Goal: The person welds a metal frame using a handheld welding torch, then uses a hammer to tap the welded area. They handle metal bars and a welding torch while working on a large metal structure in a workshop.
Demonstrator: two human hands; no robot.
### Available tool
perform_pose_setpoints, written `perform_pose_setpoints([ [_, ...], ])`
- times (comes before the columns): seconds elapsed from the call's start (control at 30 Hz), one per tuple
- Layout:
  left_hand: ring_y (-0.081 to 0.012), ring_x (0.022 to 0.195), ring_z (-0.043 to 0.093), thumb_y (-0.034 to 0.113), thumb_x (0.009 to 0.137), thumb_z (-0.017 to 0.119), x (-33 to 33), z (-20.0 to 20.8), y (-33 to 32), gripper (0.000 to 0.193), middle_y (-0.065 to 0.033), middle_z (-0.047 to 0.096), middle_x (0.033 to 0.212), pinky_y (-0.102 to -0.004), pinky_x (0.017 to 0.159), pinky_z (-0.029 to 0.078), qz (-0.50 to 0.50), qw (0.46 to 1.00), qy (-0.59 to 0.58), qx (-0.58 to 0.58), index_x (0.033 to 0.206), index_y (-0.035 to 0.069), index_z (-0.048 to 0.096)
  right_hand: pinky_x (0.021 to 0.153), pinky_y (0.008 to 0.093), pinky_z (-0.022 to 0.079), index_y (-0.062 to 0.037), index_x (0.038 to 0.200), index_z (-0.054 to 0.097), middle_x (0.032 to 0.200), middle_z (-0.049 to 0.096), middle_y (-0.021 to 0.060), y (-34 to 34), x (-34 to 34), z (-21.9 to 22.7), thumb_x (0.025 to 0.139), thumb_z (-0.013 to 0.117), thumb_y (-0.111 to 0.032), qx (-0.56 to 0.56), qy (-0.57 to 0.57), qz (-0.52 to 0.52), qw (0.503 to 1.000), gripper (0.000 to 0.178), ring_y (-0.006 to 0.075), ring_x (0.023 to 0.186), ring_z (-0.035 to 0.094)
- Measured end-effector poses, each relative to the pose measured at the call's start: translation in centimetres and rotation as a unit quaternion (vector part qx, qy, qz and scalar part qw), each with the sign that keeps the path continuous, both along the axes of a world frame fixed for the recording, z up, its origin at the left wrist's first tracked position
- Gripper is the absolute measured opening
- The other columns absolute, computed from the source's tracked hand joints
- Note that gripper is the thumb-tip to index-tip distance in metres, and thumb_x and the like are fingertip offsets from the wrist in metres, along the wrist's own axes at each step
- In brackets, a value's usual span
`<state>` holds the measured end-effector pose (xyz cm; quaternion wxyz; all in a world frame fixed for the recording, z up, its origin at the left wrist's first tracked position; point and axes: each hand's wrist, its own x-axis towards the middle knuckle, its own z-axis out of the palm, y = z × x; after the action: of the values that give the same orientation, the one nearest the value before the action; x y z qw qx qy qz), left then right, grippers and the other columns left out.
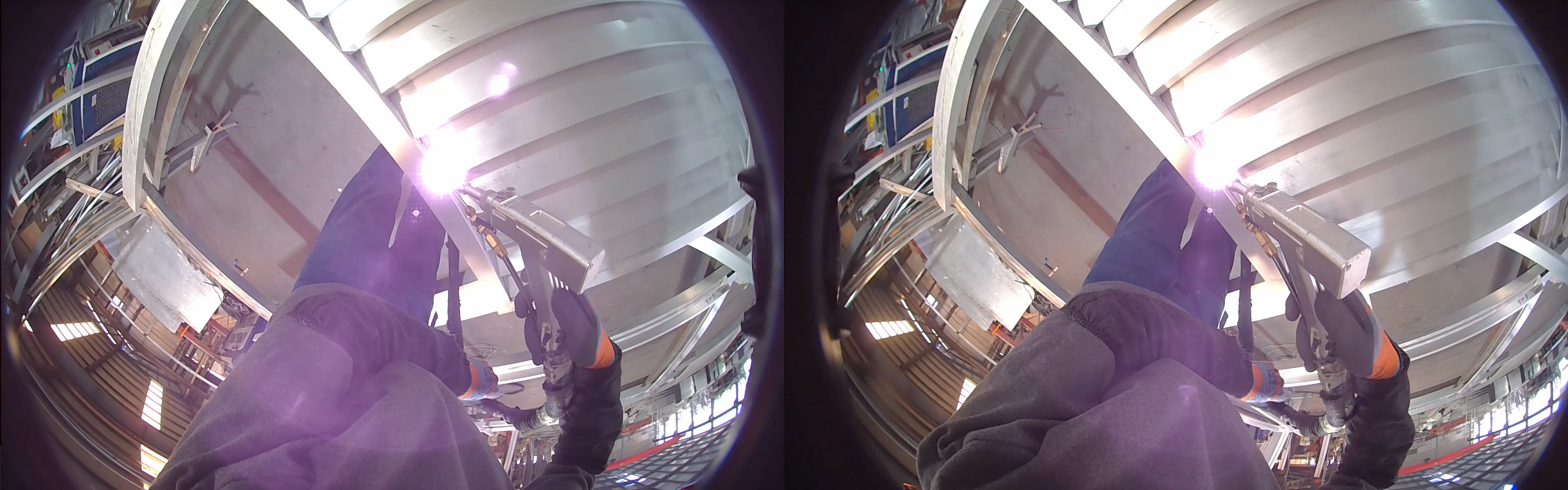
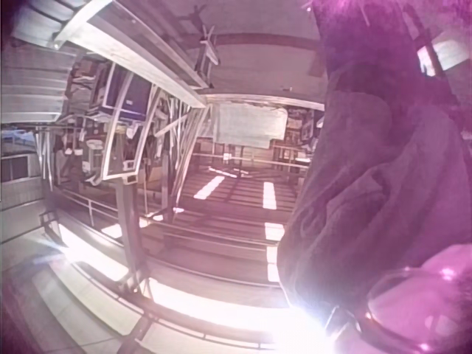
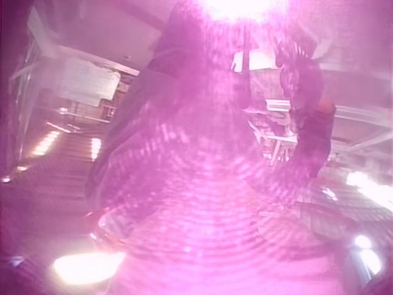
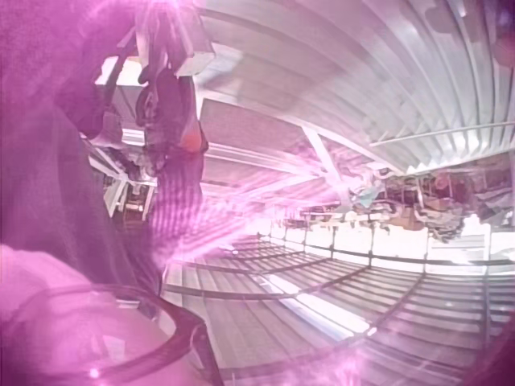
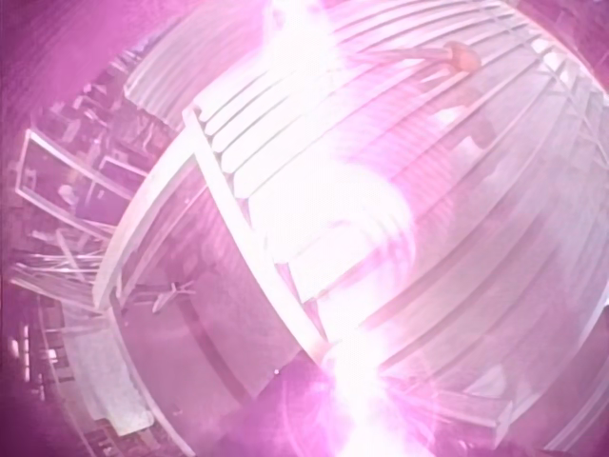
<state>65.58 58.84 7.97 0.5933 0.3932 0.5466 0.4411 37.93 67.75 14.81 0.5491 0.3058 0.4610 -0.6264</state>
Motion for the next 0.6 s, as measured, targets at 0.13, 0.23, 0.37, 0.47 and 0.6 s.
perform_pose_setpoints([
  [0.13,-0.0342,0.084,0.071,0.024,0.089,0.062,0.1,-0.3,-0.4,0.015,-0.0115,0.072,0.087,-0.044,0.071,0.057,-0.015,1.0,0.006,0.0,0.083,0.011,0.067,0.041,0.0277,0.042,0.0025,0.11,0.058,0.069,0.06,0.0094,0.4,0.6,0.0,0.105,0.042,-0.05,-0.009,-0.015,0.002,1.0,0.056,0.0159,0.046,0.056],
  [0.23,-0.0342,0.084,0.071,0.024,0.09,0.062,0.1,-0.3,-0.6,0.015,-0.0115,0.072,0.087,-0.044,0.072,0.057,-0.031,0.999,0.01,-0.001,0.083,0.011,0.068,0.041,0.0276,0.042,0.0024,0.112,0.058,0.073,0.06,0.01,0.6,1.0,-0.1,0.105,0.042,-0.05,-0.023,-0.012,0.003,1.0,0.056,0.0158,0.046,0.055],
  [0.37,-0.0343,0.085,0.071,0.024,0.09,0.062,0.5,-0.5,-0.9,0.016,-0.0117,0.072,0.088,-0.044,0.072,0.057,-0.058,0.998,0.016,0.007,0.084,0.011,0.068,0.041,0.0268,0.042,0.0022,0.12,0.056,0.084,0.062,0.0131,0.9,1.7,0.4,0.104,0.043,-0.05,-0.005,-0.003,-0.027,1.0,0.056,0.0153,0.046,0.054],
  [0.47,-0.0343,0.085,0.071,0.024,0.09,0.061,1.5,-1.0,-1.0,0.016,-0.0117,0.072,0.088,-0.0439,0.072,0.057,-0.07,0.997,0.016,0.014,0.084,0.011,0.068,0.04,0.026,0.041,0.0011,0.136,0.047,0.092,0.061,0.0153,1.4,2.3,1.0,0.102,0.048,-0.052,0.0,-0.003,-0.061,0.998,0.063,0.0141,0.044,0.053],
  [0.6,-0.0335,0.08,0.07,0.025,0.084,0.064,3.8,-1.1,-1.0,0.013,-0.0097,0.07,0.081,-0.044,0.068,0.055,0.028,1.0,0.008,0.009,0.076,0.014,0.065,0.037,0.0261,0.04,0.0007,0.145,0.041,0.091,0.061,0.0157,2.3,2.8,1.2,0.1,0.05,-0.052,0.017,-0.022,-0.094,0.995,0.07,0.0141,0.042,0.052],
])
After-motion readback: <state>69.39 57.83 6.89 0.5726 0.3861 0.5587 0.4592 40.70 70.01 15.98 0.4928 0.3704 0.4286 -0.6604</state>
